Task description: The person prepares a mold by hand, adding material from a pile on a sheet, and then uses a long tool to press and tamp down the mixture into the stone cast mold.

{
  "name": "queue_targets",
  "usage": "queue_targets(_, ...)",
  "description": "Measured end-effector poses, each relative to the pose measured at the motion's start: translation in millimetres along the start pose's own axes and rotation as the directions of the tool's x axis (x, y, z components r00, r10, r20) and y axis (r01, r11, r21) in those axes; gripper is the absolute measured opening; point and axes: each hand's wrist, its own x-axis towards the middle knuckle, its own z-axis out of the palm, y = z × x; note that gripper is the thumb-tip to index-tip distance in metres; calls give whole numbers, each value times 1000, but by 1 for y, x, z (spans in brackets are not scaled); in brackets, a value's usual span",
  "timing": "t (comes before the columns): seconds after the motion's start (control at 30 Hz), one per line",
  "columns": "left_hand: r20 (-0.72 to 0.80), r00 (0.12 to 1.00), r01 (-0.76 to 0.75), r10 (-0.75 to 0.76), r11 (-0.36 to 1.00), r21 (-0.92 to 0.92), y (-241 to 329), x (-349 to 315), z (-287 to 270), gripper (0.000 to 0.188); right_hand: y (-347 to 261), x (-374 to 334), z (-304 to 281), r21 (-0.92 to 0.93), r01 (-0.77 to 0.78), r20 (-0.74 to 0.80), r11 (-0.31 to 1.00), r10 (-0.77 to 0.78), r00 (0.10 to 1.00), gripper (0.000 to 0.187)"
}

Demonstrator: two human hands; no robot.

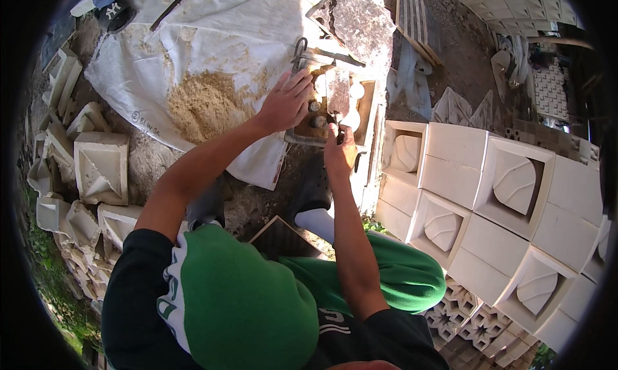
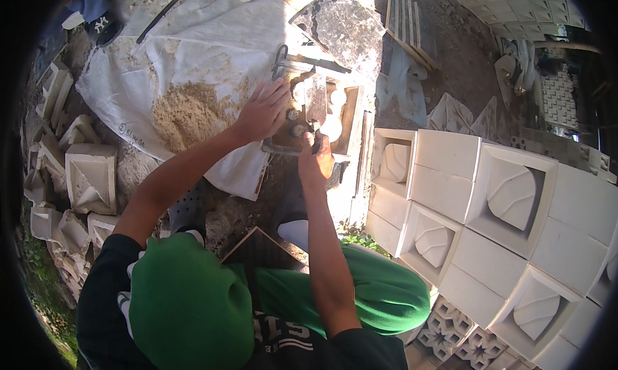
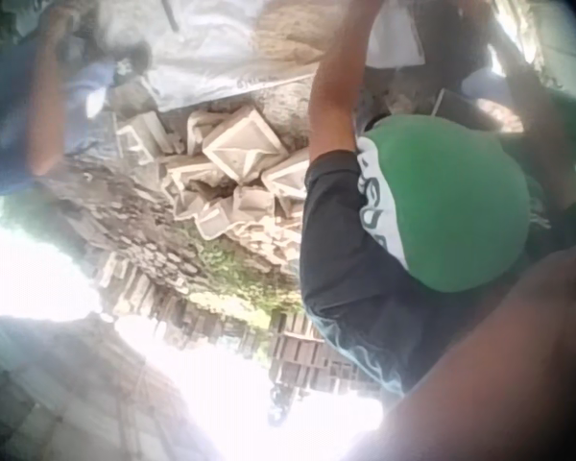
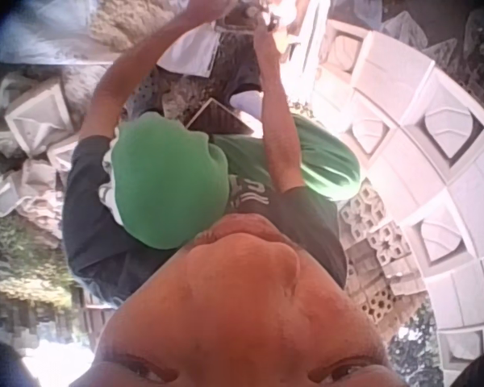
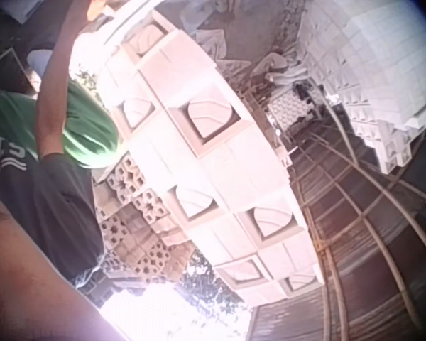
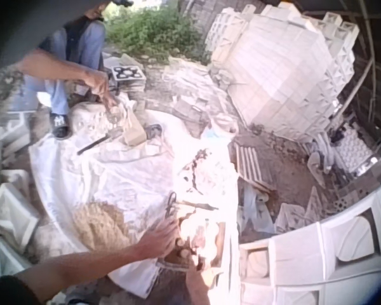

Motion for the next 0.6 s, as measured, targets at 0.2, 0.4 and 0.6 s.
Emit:
queue_targets(0.2,60,998,-15,12,999,51,6,4,3,43,32,5,-5,127,-81,16,989,79,997,47)
queue_targets(0.4,198,970,-184,144,962,200,18,-12,2,35,77,10,-6,88,79,-104,993,-70,992,34)
queue_targets(0.6,760,646,-81,70,996,-24,40,-6,-30,44,63,2,-19,270,-30,3,962,30,1000,35)
